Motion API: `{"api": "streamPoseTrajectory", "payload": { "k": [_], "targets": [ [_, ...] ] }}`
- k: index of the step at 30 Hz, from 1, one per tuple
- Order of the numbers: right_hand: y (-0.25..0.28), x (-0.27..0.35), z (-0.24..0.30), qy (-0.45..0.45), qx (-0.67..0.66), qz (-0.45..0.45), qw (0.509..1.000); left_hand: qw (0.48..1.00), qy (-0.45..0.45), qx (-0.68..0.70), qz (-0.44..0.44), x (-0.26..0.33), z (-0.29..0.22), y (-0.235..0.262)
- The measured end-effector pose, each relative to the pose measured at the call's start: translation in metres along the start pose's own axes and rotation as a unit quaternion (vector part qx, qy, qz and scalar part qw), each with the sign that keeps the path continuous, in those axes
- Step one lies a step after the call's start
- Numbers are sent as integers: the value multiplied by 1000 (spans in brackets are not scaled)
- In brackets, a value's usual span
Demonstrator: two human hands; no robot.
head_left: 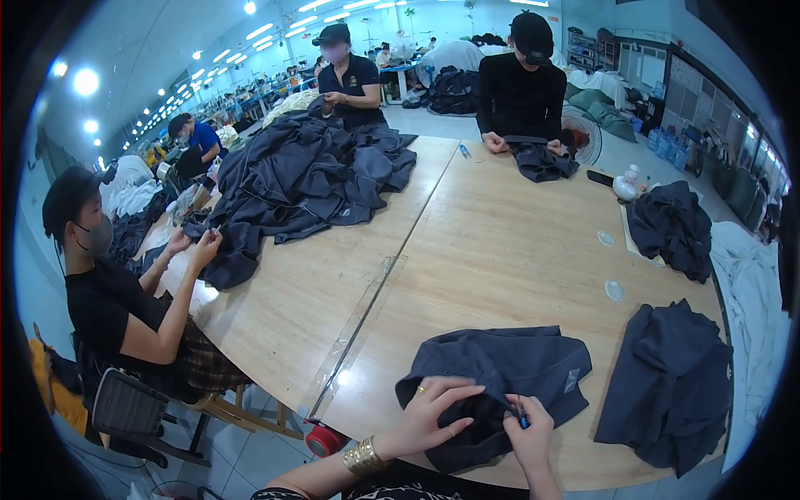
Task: Trimming excess threads from a pair of grey shorts using handheld snips in a factory setting.
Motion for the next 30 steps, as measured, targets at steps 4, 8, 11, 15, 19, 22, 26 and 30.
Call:
{"api": "streamPoseTrajectory", "payload": {
  "k": [4,8,11,15,19,22,26,30],
  "targets": [
    [11,-11,29,62,22,55,996,998,-6,-58,2,-20,8,-2],
    [27,-18,53,102,20,80,991,994,24,-103,39,-34,12,13],
    [38,-21,59,106,34,79,991,996,3,-72,47,-35,24,18],
    [53,-30,65,97,41,39,994,986,88,38,136,-27,33,23],
    [61,-51,58,126,104,-19,986,903,213,345,143,-30,19,41],
    [72,-76,29,64,140,-25,988,848,244,470,17,-39,14,70],
    [81,-96,55,-51,-64,12,997,843,260,458,-104,-45,19,101],
    [82,-101,72,-157,-200,97,962,840,248,468,-115,-44,24,108]
  ]
}}
Point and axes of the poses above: each hand's wrist, its own x-axis away from the middle knuckle, its own y-axis out of the back of the hand, z = x × y, the point moved 1 cm from there along -x, towards the middle knuckle, and after that the axes turned 2 degrees about -y, right-handed, at the moved point
